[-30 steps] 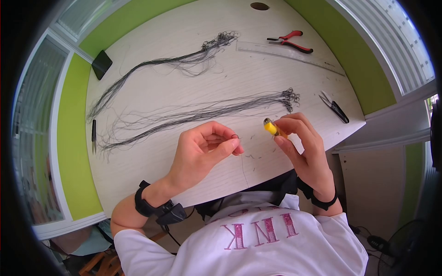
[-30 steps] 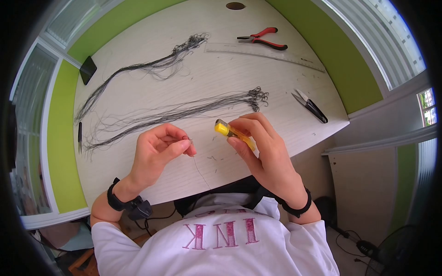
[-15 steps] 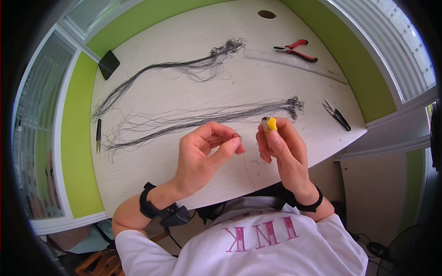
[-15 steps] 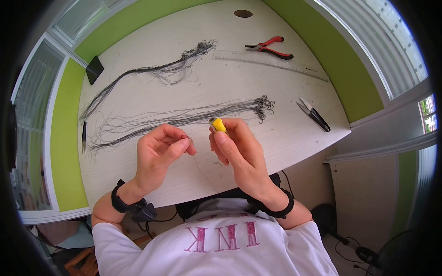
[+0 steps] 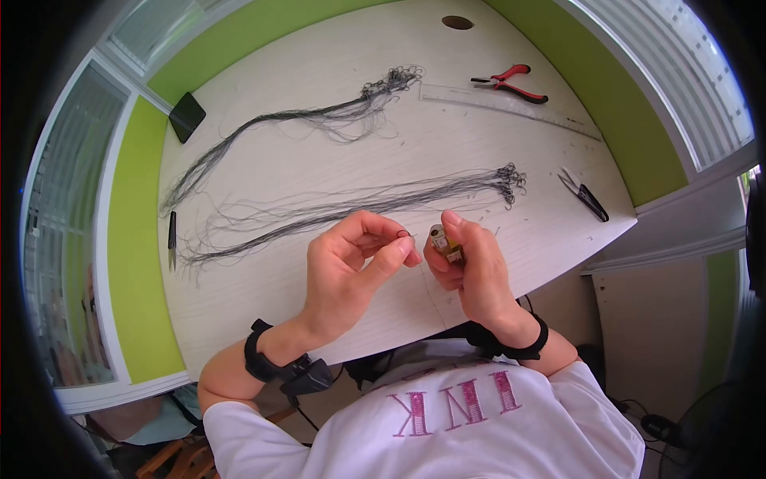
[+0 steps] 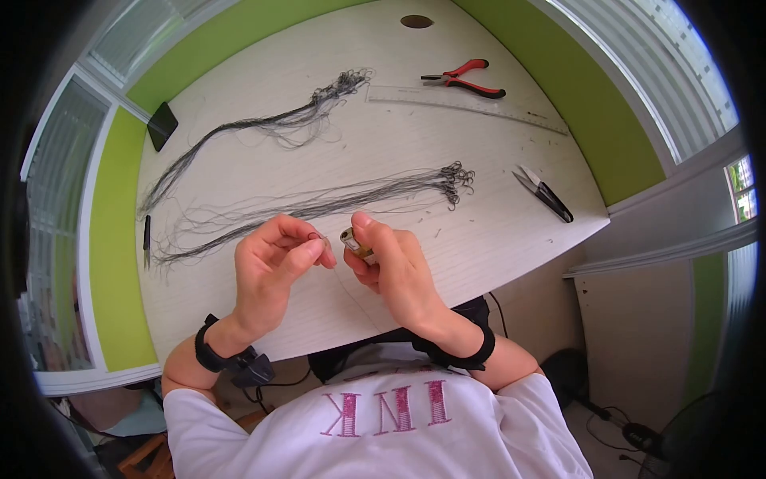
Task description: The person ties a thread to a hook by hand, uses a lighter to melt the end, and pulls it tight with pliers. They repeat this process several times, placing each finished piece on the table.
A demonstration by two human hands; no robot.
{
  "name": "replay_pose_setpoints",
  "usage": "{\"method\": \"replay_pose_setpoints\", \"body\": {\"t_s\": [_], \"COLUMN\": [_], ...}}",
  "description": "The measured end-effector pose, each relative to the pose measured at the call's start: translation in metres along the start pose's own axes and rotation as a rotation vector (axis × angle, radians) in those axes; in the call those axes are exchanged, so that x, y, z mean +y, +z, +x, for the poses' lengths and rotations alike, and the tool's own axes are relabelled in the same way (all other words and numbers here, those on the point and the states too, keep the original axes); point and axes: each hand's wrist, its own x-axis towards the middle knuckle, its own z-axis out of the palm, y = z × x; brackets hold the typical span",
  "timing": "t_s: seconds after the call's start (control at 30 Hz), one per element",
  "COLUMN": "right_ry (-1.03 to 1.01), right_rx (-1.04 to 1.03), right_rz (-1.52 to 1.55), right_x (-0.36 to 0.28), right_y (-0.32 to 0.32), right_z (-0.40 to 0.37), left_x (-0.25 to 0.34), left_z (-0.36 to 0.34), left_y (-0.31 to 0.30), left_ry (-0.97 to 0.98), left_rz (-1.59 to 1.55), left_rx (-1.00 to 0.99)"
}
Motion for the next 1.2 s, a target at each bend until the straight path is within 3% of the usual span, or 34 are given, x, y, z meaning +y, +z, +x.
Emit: {"method": "replay_pose_setpoints", "body": {"t_s": [0.17,0.6,0.7,0.77,0.9,0.97,1.2], "right_ry": [-0.091,-0.068,-0.048,-0.398,-0.533,-0.683,-0.697], "right_rx": [0.016,0.053,-0.050,0.024,-0.025,-0.047,-0.009], "right_rz": [-0.084,-0.130,-0.004,-0.093,-0.193,-0.423,-0.467], "right_x": [0.002,-0.001,-0.002,0.004,0.004,0.007,0.013], "right_y": [-0.001,0.001,-0.004,0.001,0.000,-0.006,-0.009], "right_z": [-0.001,-0.001,0.000,0.000,0.002,0.004,0.004], "left_x": [0.001,0.003,0.001,0.001,0.000,0.000,0.002], "left_z": [0.000,0.000,0.000,0.000,-0.001,-0.001,0.000], "left_y": [0.001,0.006,0.000,-0.001,-0.001,-0.002,-0.002], "left_ry": [0.000,0.012,-0.001,-0.008,-0.026,-0.027,-0.086], "left_rz": [-0.003,0.026,0.019,0.003,0.009,0.029,0.020], "left_rx": [-0.008,0.038,0.006,-0.026,-0.028,-0.032,-0.068]}}
